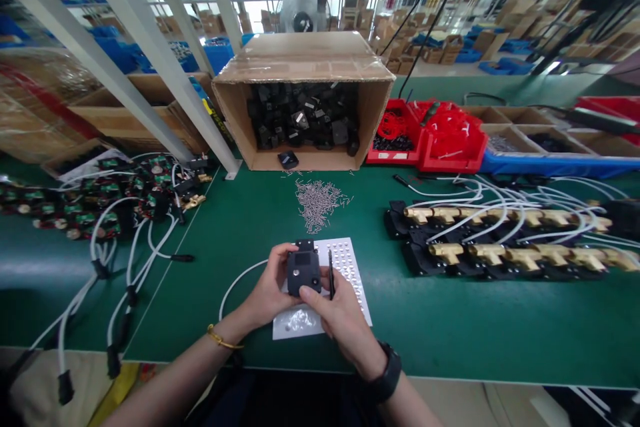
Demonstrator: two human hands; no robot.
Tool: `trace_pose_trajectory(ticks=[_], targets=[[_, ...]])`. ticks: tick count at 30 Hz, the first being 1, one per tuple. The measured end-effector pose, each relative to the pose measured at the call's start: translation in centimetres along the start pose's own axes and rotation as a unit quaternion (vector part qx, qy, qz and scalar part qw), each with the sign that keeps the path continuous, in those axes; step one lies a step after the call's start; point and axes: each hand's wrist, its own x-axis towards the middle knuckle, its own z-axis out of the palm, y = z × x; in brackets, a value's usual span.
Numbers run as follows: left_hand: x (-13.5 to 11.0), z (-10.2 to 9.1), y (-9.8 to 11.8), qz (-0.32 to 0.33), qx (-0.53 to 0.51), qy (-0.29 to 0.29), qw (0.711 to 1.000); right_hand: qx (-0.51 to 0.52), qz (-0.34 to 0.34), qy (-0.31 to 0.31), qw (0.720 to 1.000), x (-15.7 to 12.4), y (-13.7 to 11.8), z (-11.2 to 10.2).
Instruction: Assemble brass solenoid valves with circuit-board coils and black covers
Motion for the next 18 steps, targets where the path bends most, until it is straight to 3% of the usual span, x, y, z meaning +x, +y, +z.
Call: trace_pose_trajectory(ticks=[4,7,10,12,13,14,15,18], targets=[[-0.3,0.6,0.5,0.002,0.028,0.006,1.000,0.015,-0.005,-0.001,1.000,-0.1,0.1,-0.2],[-0.7,-0.4,1.7,-0.029,0.091,-0.020,0.995,0.062,0.013,-0.051,0.997,-1.0,-0.7,-1.3],[-0.9,-4.1,3.3,-0.098,0.188,-0.035,0.977,0.054,0.003,-0.082,0.995,-2.0,-1.8,-3.2],[-0.5,-7.5,4.5,-0.119,0.283,-0.038,0.951,-0.053,-0.057,-0.052,0.996,-2.1,-2.2,-4.6],[-0.2,-9.3,5.0,-0.118,0.336,-0.012,0.935,-0.140,-0.108,-0.024,0.984,-1.9,-2.2,-5.1],[0.3,-10.9,5.4,-0.111,0.378,0.042,0.918,-0.238,-0.173,0.008,0.956,-1.3,-2.0,-5.5],[1.0,-12.3,5.7,-0.095,0.403,0.109,0.904,-0.337,-0.243,0.039,0.909,-0.6,-1.6,-5.7],[3.4,-14.5,5.7,-0.013,0.409,0.316,0.856,-0.564,-0.420,0.091,0.705,2.4,-0.3,-5.8]])
